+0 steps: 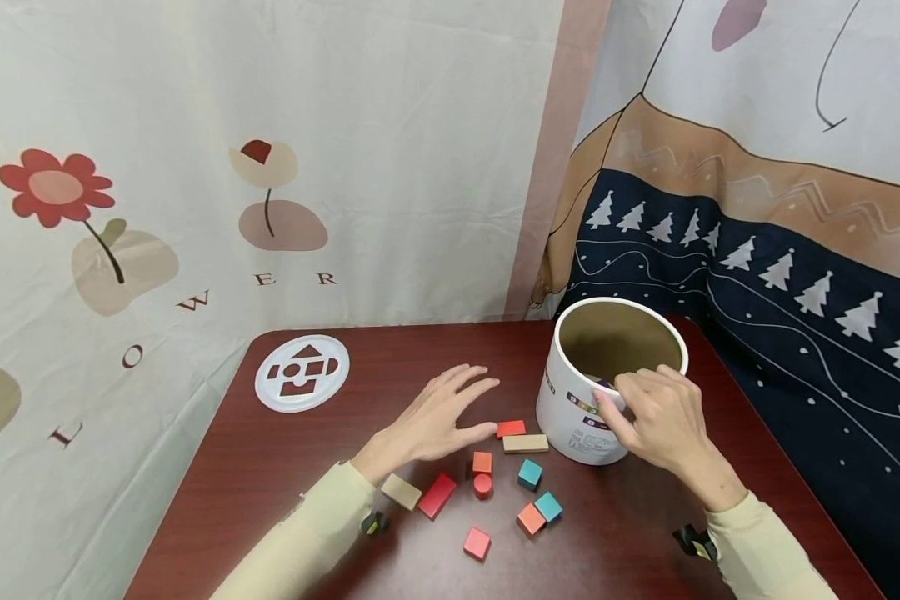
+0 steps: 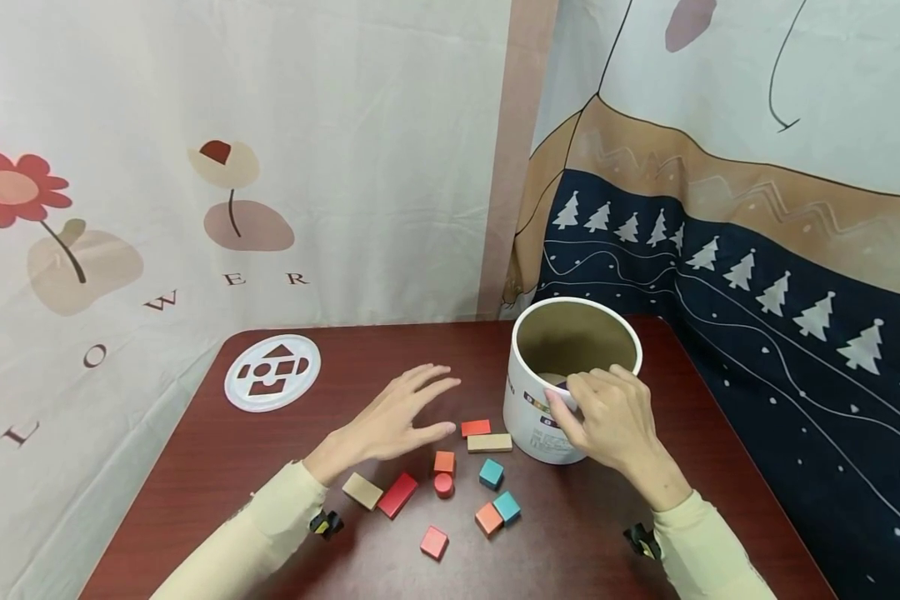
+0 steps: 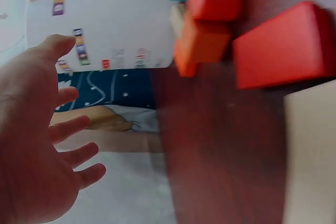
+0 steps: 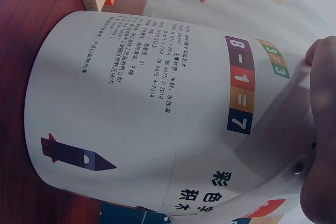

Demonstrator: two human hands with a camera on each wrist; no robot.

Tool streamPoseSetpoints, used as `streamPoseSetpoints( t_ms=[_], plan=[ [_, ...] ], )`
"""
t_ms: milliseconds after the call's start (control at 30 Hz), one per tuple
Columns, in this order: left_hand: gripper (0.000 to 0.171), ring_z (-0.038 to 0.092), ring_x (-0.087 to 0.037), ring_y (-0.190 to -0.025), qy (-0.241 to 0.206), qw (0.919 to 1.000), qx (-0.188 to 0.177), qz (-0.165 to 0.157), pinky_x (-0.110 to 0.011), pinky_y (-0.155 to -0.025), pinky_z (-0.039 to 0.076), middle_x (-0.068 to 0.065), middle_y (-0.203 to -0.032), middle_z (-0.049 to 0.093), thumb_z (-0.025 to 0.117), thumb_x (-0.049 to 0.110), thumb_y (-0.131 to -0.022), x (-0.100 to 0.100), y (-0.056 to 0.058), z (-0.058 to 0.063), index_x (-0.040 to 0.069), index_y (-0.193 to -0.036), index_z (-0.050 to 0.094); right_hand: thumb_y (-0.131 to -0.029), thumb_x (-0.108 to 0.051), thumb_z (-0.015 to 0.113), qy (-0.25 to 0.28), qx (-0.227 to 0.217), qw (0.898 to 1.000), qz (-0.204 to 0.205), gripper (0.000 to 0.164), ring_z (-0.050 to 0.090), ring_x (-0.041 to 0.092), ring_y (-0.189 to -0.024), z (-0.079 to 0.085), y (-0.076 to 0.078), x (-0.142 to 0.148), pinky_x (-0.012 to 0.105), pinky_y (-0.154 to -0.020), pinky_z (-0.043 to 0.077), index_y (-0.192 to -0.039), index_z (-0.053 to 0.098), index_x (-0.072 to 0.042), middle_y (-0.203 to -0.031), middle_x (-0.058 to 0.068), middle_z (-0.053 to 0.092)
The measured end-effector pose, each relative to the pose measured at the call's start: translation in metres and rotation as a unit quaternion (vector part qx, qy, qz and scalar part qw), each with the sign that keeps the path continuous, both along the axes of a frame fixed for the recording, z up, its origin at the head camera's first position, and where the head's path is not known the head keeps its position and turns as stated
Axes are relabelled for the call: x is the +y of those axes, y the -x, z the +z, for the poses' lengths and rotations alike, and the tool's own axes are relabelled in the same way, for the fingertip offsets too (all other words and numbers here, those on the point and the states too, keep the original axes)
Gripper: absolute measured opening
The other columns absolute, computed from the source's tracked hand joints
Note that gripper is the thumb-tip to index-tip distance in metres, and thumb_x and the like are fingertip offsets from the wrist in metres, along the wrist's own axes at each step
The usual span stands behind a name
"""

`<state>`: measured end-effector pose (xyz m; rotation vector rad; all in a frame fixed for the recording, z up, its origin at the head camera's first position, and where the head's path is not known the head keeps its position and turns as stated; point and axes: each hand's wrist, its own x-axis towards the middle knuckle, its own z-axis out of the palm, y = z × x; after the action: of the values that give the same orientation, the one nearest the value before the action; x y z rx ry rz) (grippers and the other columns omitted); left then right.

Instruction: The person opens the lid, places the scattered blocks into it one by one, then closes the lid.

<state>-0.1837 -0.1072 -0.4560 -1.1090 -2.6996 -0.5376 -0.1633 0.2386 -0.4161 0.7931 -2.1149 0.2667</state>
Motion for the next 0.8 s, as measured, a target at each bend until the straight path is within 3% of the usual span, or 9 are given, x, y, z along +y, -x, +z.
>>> streamPoseSetpoints(
  t_ms=[467, 800],
  plan=[
    [0.058, 0.055, -0.022, -0.115, 0.081, 0.9944, -0.052, 0.043, -0.045, -0.095, 0.050, -0.002, -0.132, 0.059, 0.061, 0.061, -0.094, 0.010, -0.027, -0.028, 0.020, -0.134, 0.068, -0.095, -0.045, 0.049, 0.002, -0.001, 1.000, -0.001, 0.048, 0.030, 0.013, -0.045, 0.000, 0.000, 0.000, 0.030, -0.046, 0.021, -0.057, 0.041, -0.018, -0.047, -0.003, 0.037],
    [0.043, 0.059, -0.016, -0.084, 0.100, 0.9846, -0.107, 0.096, -0.036, -0.067, 0.056, 0.001, -0.105, 0.059, 0.066, 0.055, -0.090, 0.027, -0.035, -0.038, 0.018, -0.112, 0.071, -0.095, -0.045, 0.048, 0.002, -0.006, 1.000, -0.004, 0.048, 0.030, 0.013, -0.045, 0.000, -0.001, -0.001, 0.030, -0.046, 0.023, -0.057, 0.042, -0.017, -0.048, -0.003, 0.038]
  ],
)
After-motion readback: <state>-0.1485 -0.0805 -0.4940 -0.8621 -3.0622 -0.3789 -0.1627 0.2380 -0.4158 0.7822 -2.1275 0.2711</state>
